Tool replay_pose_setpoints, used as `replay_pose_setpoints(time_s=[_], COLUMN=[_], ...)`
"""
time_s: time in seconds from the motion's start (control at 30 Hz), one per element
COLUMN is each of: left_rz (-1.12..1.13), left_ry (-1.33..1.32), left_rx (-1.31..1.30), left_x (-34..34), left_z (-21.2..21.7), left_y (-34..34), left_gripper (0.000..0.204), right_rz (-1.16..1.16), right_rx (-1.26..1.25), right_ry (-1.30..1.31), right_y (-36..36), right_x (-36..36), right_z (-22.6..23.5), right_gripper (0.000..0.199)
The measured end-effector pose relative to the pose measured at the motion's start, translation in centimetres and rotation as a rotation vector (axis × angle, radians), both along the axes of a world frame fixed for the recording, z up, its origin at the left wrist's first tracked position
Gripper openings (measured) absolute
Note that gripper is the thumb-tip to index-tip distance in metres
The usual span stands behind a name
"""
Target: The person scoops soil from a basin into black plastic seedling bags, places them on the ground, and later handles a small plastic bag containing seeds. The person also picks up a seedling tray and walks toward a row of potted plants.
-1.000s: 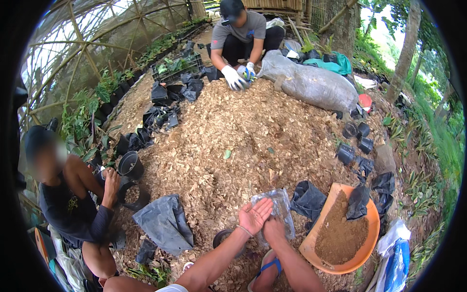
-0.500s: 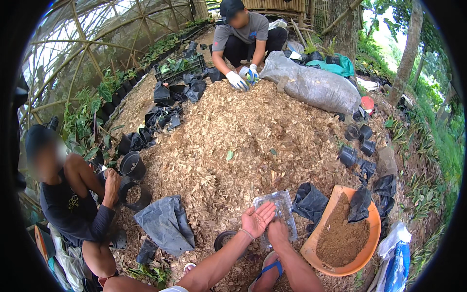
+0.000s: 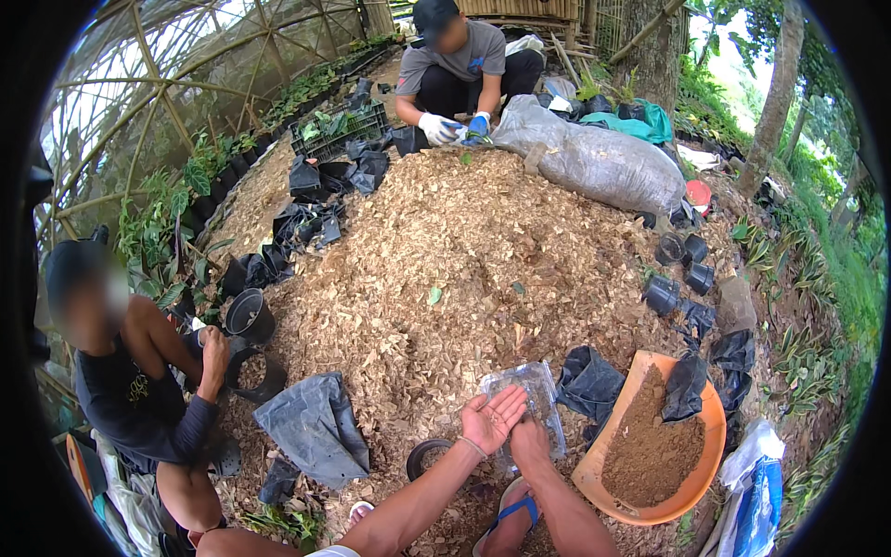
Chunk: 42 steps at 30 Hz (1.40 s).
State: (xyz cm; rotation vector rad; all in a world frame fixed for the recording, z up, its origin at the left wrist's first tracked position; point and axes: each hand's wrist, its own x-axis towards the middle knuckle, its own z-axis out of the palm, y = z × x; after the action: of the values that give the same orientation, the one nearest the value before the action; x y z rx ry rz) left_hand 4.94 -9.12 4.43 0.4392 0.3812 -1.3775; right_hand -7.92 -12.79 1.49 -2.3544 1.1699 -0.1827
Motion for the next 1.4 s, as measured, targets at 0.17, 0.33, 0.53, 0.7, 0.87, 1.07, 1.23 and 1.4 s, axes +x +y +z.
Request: replay_pose_setpoints(time_s=[0.17, 0.33, 0.53, 0.7, 0.87, 1.07, 1.23, 1.4], left_rz=[-0.004, 0.0, 0.006, 0.009, -0.03, -0.066, -0.084, -0.099], left_ry=[-0.009, -0.027, -0.023, -0.026, -0.022, -0.008, -0.025, -0.054], left_rx=[-0.001, 0.012, 0.017, 0.0, 0.087, -0.01, -0.024, 0.041], left_x=[0.2, 0.3, 0.3, 0.5, -0.7, -3.3, -3.5, -4.2], left_z=[0.1, 0.8, 0.9, 0.1, 0.4, 1.4, 1.6, 0.7], left_y=[0.3, 0.4, 0.0, -0.2, -1.5, -2.9, -2.7, -1.9], left_gripper=[0.064, 0.064, 0.063, 0.063, 0.063, 0.062, 0.061, 0.062], right_rz=[0.005, 0.038, 0.078, 0.106, 0.273, 1.148, 1.29, 1.008], right_rx=[-0.033, -0.024, -0.032, 0.155, 0.114, 0.366, 0.4, 0.401], right_ry=[-0.029, 0.004, 0.0, 0.245, -0.304, -0.647, -0.456, 0.026], right_y=[0.1, 0.0, 0.4, 0.2, 2.7, 11.9, 12.2, 7.5], right_x=[-0.2, -0.7, -1.0, -2.2, -1.6, 4.4, 5.1, 3.5], right_z=[-0.1, -0.2, 2.3, 11.8, 21.9, 20.3, 18.1, 19.6], right_gripper=[0.023, 0.024, 0.022, 0.021, 0.027, 0.059, 0.043, 0.044])
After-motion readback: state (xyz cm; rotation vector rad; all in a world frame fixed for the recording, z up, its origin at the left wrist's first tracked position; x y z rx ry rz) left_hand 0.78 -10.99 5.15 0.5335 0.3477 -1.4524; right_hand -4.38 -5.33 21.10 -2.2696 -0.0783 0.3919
